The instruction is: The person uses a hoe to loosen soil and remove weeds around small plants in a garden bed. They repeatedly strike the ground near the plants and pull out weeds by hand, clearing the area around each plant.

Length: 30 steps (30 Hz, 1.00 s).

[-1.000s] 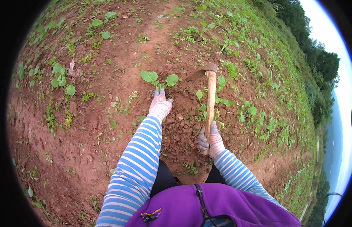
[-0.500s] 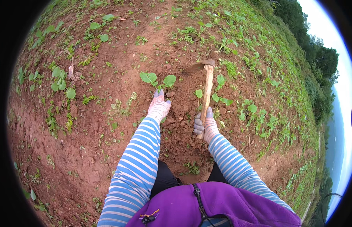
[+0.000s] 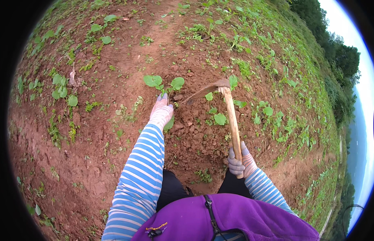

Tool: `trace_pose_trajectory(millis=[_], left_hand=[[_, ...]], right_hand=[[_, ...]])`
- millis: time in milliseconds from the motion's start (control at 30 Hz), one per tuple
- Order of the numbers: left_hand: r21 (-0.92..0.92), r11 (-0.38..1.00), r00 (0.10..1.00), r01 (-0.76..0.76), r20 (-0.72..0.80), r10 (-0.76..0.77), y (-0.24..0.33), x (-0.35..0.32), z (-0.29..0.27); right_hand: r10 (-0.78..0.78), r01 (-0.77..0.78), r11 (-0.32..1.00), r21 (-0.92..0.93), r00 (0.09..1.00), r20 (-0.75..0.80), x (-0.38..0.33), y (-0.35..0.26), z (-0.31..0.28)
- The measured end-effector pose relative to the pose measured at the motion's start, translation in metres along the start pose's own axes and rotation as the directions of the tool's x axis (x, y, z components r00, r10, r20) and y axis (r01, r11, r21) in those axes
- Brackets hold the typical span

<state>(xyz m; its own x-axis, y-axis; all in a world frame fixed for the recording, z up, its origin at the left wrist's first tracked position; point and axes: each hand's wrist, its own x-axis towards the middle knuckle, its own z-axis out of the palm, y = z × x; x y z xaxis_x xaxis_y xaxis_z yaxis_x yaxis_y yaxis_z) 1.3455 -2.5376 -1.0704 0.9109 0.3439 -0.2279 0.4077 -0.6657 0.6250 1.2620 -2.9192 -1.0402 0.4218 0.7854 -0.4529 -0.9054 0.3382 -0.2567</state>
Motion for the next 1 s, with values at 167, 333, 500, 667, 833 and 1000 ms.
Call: trace_pose_trajectory(millis=[167, 333, 500, 667, 833, 1000], left_hand=[[0.05, 0.996, 0.998, -0.068, 0.006, 0.068, -0.012, 0.003, 0.001], [0.06, 0.996, 0.996, -0.072, 0.059, 0.069, -0.015, 0.003, 0.005], [0.003, 0.998, 0.998, -0.057, 0.023, 0.057, -0.023, 0.004, 0.008], [-0.105, 0.994, 0.999, -0.031, -0.029, 0.028, -0.022, 0.007, 0.011], [0.064, 0.996, 0.995, -0.061, 0.082, 0.056, 0.003, -0.004, 0.013], [0.119, 0.99, 0.97, -0.082, 0.237, 0.052, 0.026, -0.017, 0.007]], right_hand=[[0.056, -0.048, 0.998, 0.039, 0.969, -0.239, 0.043, 0.019, -0.006], [-0.075, 0.062, 0.994, -0.088, 0.985, -0.156, 0.07, 0.019, 0.013], [-0.258, 0.133, 0.905, -0.405, 0.927, -0.273, 0.07, 0.014, 0.044], [-0.411, 0.174, 0.798, -0.576, 0.858, -0.31, 0.105, 0.007, 0.052], [-0.597, 0.22, 0.498, -0.838, 0.789, -0.147, 0.142, -0.024, 0.083], [-0.491, 0.203, 0.566, -0.799, 0.862, -0.128, 0.237, -0.074, 0.127]])
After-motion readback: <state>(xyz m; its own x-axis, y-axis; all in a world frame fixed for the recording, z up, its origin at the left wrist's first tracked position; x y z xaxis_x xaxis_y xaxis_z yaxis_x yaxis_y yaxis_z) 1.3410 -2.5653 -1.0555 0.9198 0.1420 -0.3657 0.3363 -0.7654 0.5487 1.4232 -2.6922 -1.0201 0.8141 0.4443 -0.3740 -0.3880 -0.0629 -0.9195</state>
